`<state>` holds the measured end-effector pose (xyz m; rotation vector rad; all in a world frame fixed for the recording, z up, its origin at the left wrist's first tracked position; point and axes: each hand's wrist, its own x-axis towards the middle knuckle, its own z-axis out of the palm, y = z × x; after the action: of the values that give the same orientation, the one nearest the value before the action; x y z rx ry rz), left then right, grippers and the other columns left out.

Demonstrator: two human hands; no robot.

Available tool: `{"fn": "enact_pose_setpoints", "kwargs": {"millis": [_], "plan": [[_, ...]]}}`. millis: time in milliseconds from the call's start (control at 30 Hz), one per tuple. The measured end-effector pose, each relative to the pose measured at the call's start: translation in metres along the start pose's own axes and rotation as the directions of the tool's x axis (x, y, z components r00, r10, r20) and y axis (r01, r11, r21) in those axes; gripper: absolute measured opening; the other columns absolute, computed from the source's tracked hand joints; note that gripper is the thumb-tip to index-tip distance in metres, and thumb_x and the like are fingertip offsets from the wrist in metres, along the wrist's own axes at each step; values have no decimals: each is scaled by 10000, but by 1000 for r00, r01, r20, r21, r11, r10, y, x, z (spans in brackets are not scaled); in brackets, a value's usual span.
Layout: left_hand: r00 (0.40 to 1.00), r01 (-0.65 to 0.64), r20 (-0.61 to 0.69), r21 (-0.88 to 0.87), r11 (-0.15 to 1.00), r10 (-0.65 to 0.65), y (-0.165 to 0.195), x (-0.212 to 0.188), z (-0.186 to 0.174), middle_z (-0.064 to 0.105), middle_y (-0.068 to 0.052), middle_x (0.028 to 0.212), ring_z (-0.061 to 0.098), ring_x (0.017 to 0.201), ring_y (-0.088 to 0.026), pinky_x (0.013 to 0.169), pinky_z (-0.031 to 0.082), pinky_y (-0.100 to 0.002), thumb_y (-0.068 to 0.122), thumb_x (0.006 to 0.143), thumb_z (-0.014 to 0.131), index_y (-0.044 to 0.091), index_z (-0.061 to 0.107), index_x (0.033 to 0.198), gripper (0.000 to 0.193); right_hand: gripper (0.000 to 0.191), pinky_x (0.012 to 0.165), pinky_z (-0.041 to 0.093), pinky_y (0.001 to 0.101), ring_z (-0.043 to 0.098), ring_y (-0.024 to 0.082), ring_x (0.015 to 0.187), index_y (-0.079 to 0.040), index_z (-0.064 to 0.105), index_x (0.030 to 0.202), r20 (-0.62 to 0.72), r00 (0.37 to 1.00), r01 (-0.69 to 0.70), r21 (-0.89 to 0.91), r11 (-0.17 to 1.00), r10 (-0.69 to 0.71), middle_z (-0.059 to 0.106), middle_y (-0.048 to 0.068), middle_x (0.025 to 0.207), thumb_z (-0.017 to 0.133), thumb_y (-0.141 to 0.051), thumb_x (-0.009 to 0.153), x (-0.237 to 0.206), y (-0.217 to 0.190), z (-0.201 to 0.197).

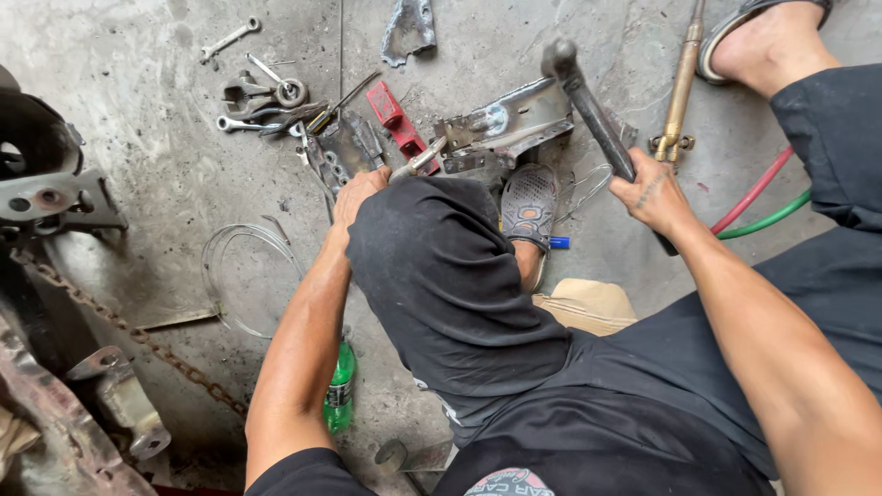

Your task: The person sits on the floor and uses pliers and a hammer to bend and shape a metal part. They repeatedly clamp the part with pliers and strike it with a hammer to adjust its form.

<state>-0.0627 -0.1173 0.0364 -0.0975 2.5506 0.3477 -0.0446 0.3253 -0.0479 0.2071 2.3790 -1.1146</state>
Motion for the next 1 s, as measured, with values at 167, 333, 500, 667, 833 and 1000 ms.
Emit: {"fn": "enact_pose_setpoints", "kwargs": {"millis": [167, 333, 500, 667, 833, 1000], "plan": [[994, -57, -91, 63, 996, 63, -3, 12, 5, 690, -293, 929, 659, 950, -499, 805, 501, -576, 242, 930, 568, 51, 657, 997, 221, 316, 703, 519, 476, 669, 329, 732, -3, 659, 1060, -8, 998, -63, -85, 994, 63, 641, 198, 749, 696, -234, 847, 5, 28, 18], [999, -13, -40, -46, 999, 11, -5, 5, 7, 681, -302, 912, 660, 950, -488, 801, 506, -555, 277, 902, 606, 38, 641, 980, 254, 283, 647, 504, 453, 644, 277, 680, 5, 665, 1029, -72, 992, -106, 30, 994, 108, 632, 175, 722, 684, -210, 847, -17, 25, 4], [996, -71, -56, -1, 998, 70, -5, -4, 7, 688, -300, 894, 668, 922, -485, 781, 502, -549, 278, 877, 652, 18, 643, 999, 287, 263, 619, 493, 429, 619, 242, 639, 15, 641, 1022, -122, 987, -96, 62, 993, 103, 621, 156, 711, 660, -190, 859, -26, 5, -11], [999, -32, -5, -15, 999, 32, 3, -5, 7, 702, -286, 893, 692, 905, -458, 793, 514, -525, 251, 894, 651, 4, 627, 1023, 279, 277, 695, 519, 458, 669, 319, 694, 8, 648, 1056, -101, 995, -25, 5, 1000, 25, 647, 209, 744, 640, -205, 879, -19, 4, -4], [996, 86, -10, -22, 996, -87, 9, -1, 8, 708, -274, 930, 683, 965, -448, 832, 504, -529, 213, 896, 645, 42, 667, 1005, 203, 351, 794, 507, 556, 667, 489, 860, -11, 646, 1127, 14, 1000, 11, -207, 978, -8, 685, 278, 840, 631, -266, 886, 3, 18, 10], [994, 108, 37, -24, 994, -107, 9, 4, 10, 704, -260, 951, 683, 987, -432, 835, 507, -527, 239, 889, 659, 69, 651, 1031, 221, 335, 801, 520, 533, 682, 468, 850, -4, 652, 1083, 4, 999, -36, -145, 989, 37, 678, 278, 826, 631, -273, 886, 2, 20, 13]]}}
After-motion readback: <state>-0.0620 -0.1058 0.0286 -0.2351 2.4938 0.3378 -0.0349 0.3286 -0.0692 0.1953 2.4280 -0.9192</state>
